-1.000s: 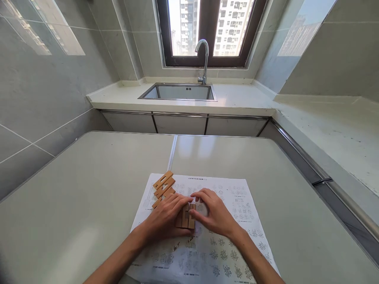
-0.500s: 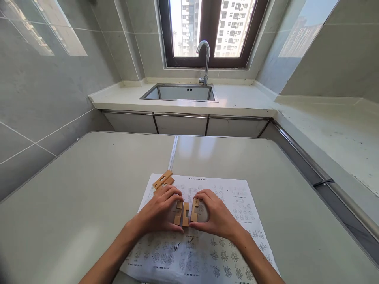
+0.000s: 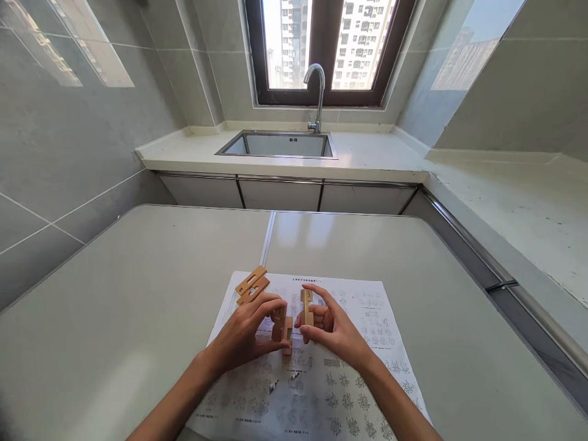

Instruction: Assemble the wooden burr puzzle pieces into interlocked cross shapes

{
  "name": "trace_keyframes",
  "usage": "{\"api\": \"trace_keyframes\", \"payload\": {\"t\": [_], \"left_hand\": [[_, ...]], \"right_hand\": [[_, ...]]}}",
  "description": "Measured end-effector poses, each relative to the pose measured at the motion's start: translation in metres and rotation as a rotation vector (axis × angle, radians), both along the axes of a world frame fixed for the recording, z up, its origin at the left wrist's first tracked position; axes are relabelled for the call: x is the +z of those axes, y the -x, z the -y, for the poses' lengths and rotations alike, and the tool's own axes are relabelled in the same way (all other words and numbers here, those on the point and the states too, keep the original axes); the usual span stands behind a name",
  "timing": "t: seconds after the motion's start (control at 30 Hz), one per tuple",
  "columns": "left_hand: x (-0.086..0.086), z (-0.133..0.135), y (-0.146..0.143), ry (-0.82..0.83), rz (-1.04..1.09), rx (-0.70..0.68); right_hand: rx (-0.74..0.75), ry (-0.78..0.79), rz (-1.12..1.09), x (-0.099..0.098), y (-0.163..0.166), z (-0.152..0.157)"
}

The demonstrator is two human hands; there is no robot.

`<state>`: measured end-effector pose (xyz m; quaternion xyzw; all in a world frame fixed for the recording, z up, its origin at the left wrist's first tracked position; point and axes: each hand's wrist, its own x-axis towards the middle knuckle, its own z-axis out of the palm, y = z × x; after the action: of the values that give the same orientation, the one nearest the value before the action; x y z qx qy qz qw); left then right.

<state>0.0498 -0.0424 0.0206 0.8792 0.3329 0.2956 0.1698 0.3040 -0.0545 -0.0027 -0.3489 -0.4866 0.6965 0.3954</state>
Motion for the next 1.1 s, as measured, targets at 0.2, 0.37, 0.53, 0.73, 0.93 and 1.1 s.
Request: {"api": "trace_keyframes", "payload": {"t": [0.2, 0.37, 0.53, 0.73, 0.93, 1.1], "left_hand": [[-0.004, 0.0, -0.002, 0.045, -0.005, -0.01], [-0.007, 0.0, -0.003, 0.03, 0.012, 0.049], [-0.006, 0.001, -0.003, 0.012, 0.004, 0.127], [-0.008, 0.003, -0.006, 0.043, 0.036, 0.139], [-0.01, 0.006, -0.01, 0.074, 0.048, 0.109], [-0.012, 0.01, -0.014, 0.136, 0.073, 0.122]], "right_hand": [[0.117, -0.002, -0.107, -0.002, 0.0, -0.003], [0.156, 0.037, -0.096, -0.005, 0.001, -0.003], [0.135, 0.01, -0.009, -0.012, -0.003, -0.003], [0.246, -0.059, -0.022, -0.002, -0.001, 0.003], [0.211, -0.037, 0.002, -0.003, 0.005, 0.005], [0.104, -0.043, 0.004, -0.012, 0.008, 0.005]]}}
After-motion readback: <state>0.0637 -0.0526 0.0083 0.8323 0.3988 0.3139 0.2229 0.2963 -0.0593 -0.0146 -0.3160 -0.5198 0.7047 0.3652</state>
